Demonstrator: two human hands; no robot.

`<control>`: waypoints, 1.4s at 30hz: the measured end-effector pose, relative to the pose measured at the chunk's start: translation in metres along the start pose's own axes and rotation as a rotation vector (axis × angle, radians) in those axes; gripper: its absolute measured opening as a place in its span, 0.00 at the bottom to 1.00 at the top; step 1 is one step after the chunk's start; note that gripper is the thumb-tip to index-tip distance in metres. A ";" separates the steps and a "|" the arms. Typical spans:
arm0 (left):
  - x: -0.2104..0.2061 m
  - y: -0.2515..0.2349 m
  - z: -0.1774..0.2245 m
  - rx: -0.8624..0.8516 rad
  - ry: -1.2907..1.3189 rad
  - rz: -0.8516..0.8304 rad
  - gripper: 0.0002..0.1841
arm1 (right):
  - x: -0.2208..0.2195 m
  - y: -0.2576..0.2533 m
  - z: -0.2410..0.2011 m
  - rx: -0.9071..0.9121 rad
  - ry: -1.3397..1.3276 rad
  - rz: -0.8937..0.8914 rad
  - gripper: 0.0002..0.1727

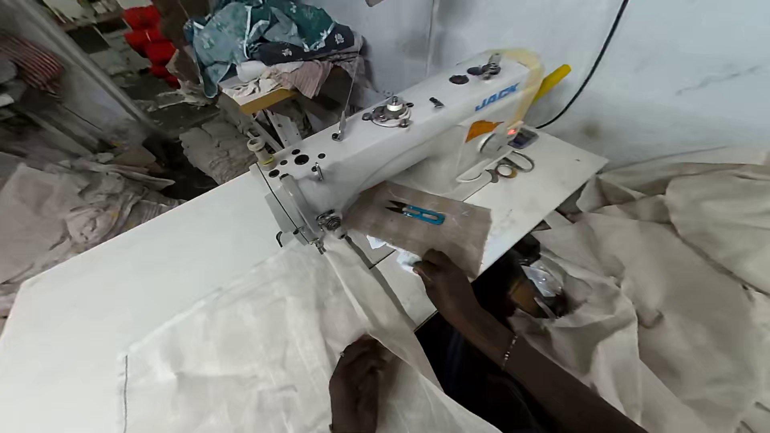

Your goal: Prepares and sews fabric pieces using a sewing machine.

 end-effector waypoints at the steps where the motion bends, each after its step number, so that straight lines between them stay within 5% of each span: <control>1: 0.005 -0.001 -0.004 0.042 0.107 0.019 0.16 | 0.005 0.003 0.000 -0.002 -0.046 0.043 0.04; 4: 0.023 -0.006 0.009 0.102 0.128 0.087 0.12 | 0.023 0.009 0.004 -0.212 -0.350 0.000 0.04; 6: 0.019 -0.015 0.042 0.059 0.049 -0.079 0.23 | 0.026 0.022 -0.014 -0.457 -0.712 -0.302 0.04; 9: 0.007 -0.019 0.088 0.026 0.061 -0.246 0.33 | 0.025 0.053 -0.066 -0.514 -1.105 -0.674 0.03; 11: 0.004 -0.016 0.092 0.153 0.219 -0.219 0.28 | 0.032 0.058 -0.079 -0.424 -1.176 -0.587 0.03; 14: 0.004 -0.002 0.072 0.446 0.548 -0.138 0.21 | 0.063 0.056 -0.098 0.132 -0.854 -0.274 0.14; 18: -0.003 0.012 0.062 0.548 0.783 -0.104 0.11 | 0.074 0.083 -0.132 0.555 -0.721 -0.168 0.07; 27: 0.001 0.022 0.076 0.526 0.792 0.086 0.20 | 0.052 0.072 -0.097 -0.202 -1.155 -0.147 0.22; 33: 0.005 0.023 0.083 0.476 0.745 0.057 0.20 | 0.050 0.073 -0.098 -0.238 -1.176 -0.204 0.20; 39: 0.003 0.019 0.090 0.318 0.702 -0.071 0.17 | 0.052 0.074 -0.094 -0.200 -1.052 -0.106 0.04; 42: 0.000 0.021 0.079 0.394 0.689 0.037 0.13 | 0.044 0.077 -0.088 -0.291 -1.123 -0.076 0.02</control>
Point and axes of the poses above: each hand's wrist, its own y-axis away from the middle knuckle, its own x-axis out of the back of the hand, z = x × y, the point moved 10 cm from there along -y, towards the middle knuckle, and after that the axes turned 7 degrees about -y, right-handed, at the moved point
